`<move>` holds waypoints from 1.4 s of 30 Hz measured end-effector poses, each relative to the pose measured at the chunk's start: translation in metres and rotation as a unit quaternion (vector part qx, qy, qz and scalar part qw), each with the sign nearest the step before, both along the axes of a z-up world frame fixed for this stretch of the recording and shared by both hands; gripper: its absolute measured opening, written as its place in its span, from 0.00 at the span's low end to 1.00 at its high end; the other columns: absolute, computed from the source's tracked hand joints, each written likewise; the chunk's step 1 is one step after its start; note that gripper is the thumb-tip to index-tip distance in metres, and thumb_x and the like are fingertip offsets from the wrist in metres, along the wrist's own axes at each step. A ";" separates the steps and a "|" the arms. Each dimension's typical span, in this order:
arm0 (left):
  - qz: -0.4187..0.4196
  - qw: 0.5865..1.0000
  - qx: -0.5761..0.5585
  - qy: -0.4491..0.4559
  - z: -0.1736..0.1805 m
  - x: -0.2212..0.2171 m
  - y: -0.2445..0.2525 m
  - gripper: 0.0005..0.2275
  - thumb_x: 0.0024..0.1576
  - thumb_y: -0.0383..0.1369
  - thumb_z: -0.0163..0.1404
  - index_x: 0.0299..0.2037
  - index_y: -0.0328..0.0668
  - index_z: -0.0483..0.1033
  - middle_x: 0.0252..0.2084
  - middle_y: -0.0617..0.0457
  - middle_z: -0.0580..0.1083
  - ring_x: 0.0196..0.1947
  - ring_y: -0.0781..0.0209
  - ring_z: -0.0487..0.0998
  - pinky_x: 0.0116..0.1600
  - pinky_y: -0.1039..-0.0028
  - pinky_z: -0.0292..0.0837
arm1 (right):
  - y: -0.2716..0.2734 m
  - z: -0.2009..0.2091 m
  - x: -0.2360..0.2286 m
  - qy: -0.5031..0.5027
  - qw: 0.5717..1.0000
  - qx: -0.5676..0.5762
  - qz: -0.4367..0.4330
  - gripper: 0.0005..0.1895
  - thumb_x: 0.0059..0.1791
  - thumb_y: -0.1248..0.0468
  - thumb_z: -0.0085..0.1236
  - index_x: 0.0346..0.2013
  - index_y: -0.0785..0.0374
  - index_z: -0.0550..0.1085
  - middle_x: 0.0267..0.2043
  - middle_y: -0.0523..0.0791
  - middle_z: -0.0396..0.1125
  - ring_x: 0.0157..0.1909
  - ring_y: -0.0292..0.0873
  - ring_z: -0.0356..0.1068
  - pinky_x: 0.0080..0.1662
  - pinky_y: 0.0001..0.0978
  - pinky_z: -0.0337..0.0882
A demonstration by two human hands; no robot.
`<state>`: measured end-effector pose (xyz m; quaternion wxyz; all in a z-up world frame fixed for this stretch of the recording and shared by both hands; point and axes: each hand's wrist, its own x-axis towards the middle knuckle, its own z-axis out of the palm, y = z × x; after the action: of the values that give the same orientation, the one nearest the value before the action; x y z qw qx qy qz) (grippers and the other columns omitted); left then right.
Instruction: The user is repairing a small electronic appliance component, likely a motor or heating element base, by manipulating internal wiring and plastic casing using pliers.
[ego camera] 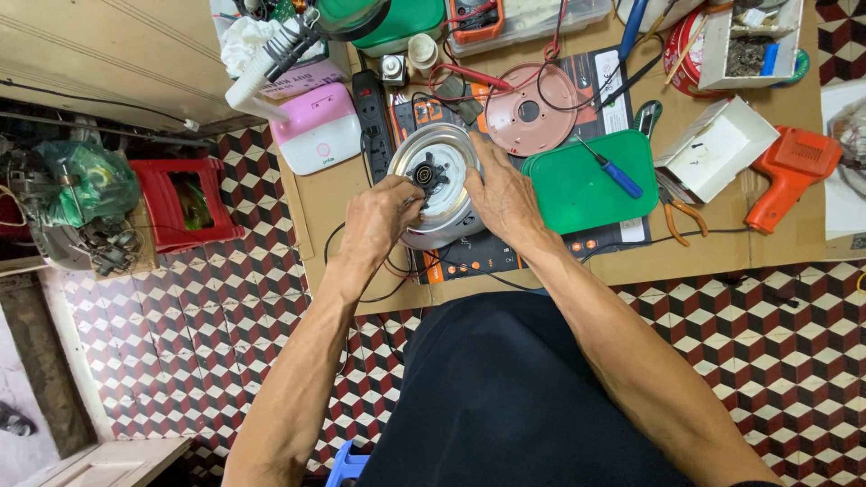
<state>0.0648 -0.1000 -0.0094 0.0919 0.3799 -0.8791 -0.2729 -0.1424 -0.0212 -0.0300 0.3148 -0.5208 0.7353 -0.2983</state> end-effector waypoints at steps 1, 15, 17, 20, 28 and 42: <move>0.000 1.000 -0.001 0.000 -0.001 0.000 -0.001 0.06 0.54 0.30 0.58 0.41 0.44 0.82 0.45 0.53 0.79 0.38 0.49 0.82 0.42 0.62 0.77 | 0.000 -0.001 0.000 0.000 1.000 -0.001 0.000 0.29 0.54 0.59 0.46 0.70 0.64 0.59 0.68 0.58 0.59 0.59 0.63 0.68 0.57 0.51 0.68; -0.087 0.996 -0.003 0.016 0.020 -0.006 -0.009 0.07 0.56 0.32 0.58 0.40 0.42 0.75 0.40 0.50 0.76 0.37 0.46 0.80 0.37 0.59 0.76 | 0.012 -0.005 -0.003 -0.027 0.999 0.016 -0.026 0.30 0.54 0.59 0.46 0.70 0.62 0.58 0.71 0.57 0.58 0.61 0.61 0.67 0.60 0.47 0.68; -0.095 0.996 0.005 -0.001 0.019 -0.010 -0.009 0.07 0.56 0.33 0.58 0.39 0.42 0.75 0.39 0.50 0.76 0.36 0.46 0.80 0.37 0.59 0.76 | 0.015 -0.012 -0.002 -0.009 0.999 0.020 -0.040 0.30 0.55 0.59 0.46 0.71 0.62 0.58 0.71 0.59 0.56 0.64 0.62 0.65 0.61 0.47 0.67; -0.098 0.995 -0.002 -0.019 0.023 -0.013 -0.006 0.07 0.56 0.33 0.58 0.38 0.42 0.76 0.39 0.49 0.76 0.35 0.46 0.80 0.37 0.60 0.76 | 0.017 -0.013 -0.004 -0.014 0.999 0.016 -0.045 0.30 0.55 0.58 0.47 0.72 0.60 0.57 0.72 0.62 0.54 0.67 0.64 0.61 0.63 0.48 0.66; -0.064 0.998 -0.008 0.009 0.023 -0.018 -0.002 0.08 0.56 0.35 0.60 0.37 0.40 0.77 0.37 0.49 0.76 0.33 0.48 0.80 0.36 0.60 0.75 | 0.021 -0.018 -0.005 -0.055 0.998 -0.008 -0.037 0.30 0.55 0.58 0.47 0.72 0.58 0.58 0.71 0.61 0.55 0.70 0.65 0.58 0.63 0.50 0.65; 0.081 0.987 0.124 0.060 0.020 -0.013 0.045 0.16 0.54 0.35 0.62 0.48 0.39 0.72 0.44 0.45 0.73 0.46 0.48 0.77 0.49 0.62 0.75 | 0.057 0.012 -0.009 -0.068 0.996 -0.041 -0.044 0.29 0.55 0.64 0.49 0.71 0.64 0.60 0.69 0.58 0.60 0.63 0.58 0.67 0.60 0.41 0.68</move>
<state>0.0522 -0.0554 0.0105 0.1186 0.4414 -0.7977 -0.3934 -0.1514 0.0359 -0.0181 0.3292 -0.4786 0.7218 -0.3762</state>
